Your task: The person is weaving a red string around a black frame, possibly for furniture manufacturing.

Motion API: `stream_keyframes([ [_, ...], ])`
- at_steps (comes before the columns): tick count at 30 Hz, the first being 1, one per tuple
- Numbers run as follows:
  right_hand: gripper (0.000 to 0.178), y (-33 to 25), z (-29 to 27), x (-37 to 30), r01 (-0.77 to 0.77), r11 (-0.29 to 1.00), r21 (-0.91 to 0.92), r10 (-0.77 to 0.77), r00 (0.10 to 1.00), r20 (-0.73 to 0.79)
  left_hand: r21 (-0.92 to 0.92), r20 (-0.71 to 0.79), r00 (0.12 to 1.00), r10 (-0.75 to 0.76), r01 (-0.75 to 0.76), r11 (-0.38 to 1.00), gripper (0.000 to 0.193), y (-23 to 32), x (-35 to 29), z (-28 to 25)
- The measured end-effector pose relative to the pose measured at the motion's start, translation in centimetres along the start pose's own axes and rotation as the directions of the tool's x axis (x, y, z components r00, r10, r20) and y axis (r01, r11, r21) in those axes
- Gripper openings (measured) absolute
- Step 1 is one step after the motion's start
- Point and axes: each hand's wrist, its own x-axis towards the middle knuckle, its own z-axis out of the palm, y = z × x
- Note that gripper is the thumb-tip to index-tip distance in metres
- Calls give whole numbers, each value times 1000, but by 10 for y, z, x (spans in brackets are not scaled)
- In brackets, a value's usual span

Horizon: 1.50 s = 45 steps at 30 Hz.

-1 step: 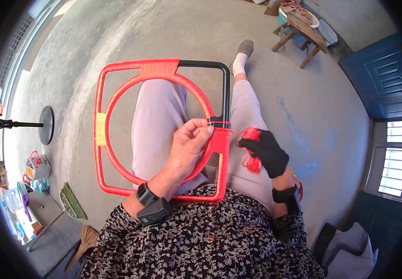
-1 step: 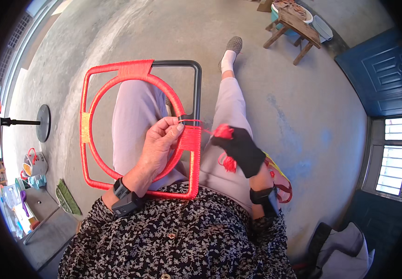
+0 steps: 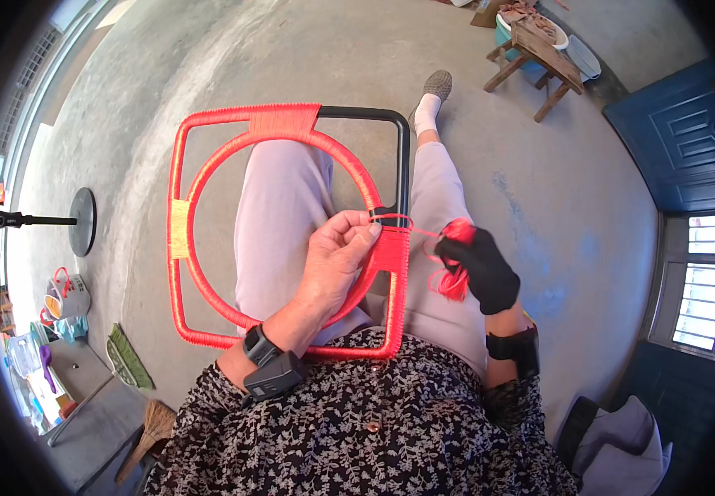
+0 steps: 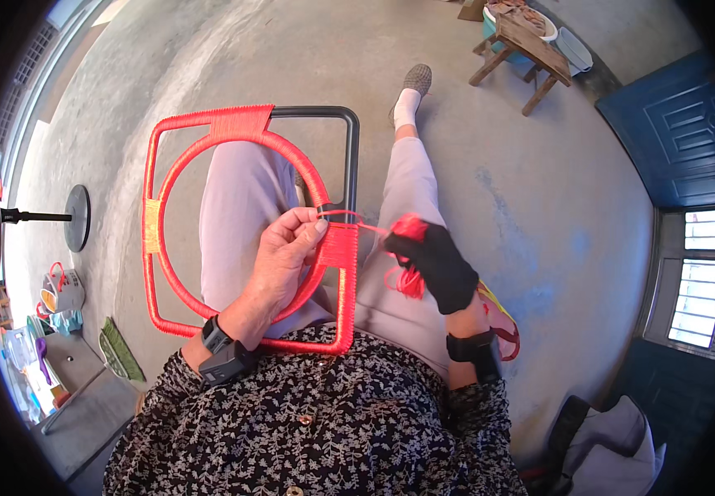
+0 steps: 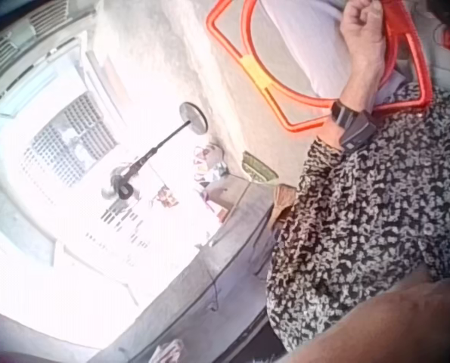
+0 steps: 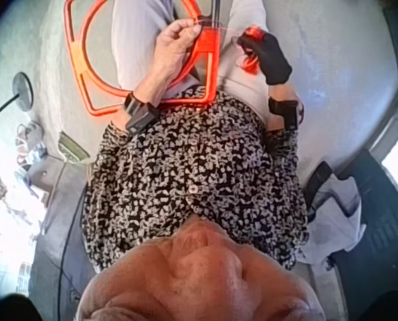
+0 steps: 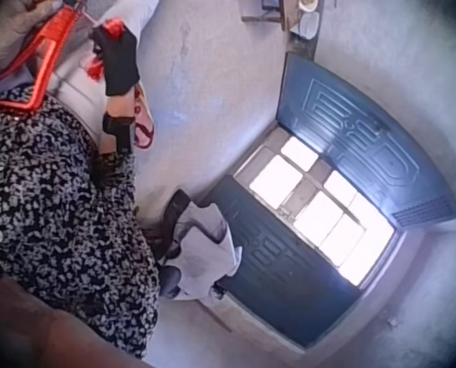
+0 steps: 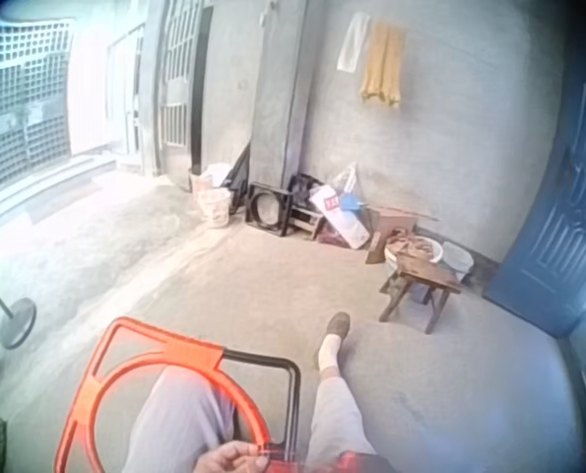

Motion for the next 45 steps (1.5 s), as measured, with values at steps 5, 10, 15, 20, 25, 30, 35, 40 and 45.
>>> stream_keyframes([
  [5, 24, -34, 16, -2, -88, 925, 369, 113, 993, -46, -2, -23, 1000, -7, 7, 1000, 8, 2, -1, 5],
  [10, 19, -41, 46, -7, -129, 945, 300, 94, 987, 130, 56, -22, 1000, -14, 15, 998, 7, 3, -1, 5],
  [15, 21, -16, 5, -15, 51, 845, 532, -5, 996, -87, 64, -43, 998, -47, 50, 997, 16, 1, 0, 2],
  [20, 21, 59, -93, -11, 395, 618, 680, 96, 821, -563, 49, -34, 998, -56, 58, 997, 19, 0, -1, 2],
  [25, 32, 106, -178, -44, 539, 590, 602, 380, 472, -795, 54, -74, 996, -53, 57, 997, 17, 1, -4, 4],
  [30, 37, 71, -115, -54, 108, 962, 252, 1, 918, -396, 123, -56, 998, -5, 12, 992, 16, -2, -3, 4],
  [35, 36, 48, 17, 2, 60, 992, -107, -21, 943, 332, 204, 35, 997, -70, 61, 977, 17, -5, -5, -1],
  [40, 45, 44, 42, 50, 50, 963, -263, -48, 999, 15, 396, -55, 990, 128, -96, 913, 13, -2, -3, 1],
  [45, 55, 10, 36, 35, 401, 877, -264, -469, 834, -291, 722, 31, 715, 699, -499, 479, 14, 5, -8, 14],
])
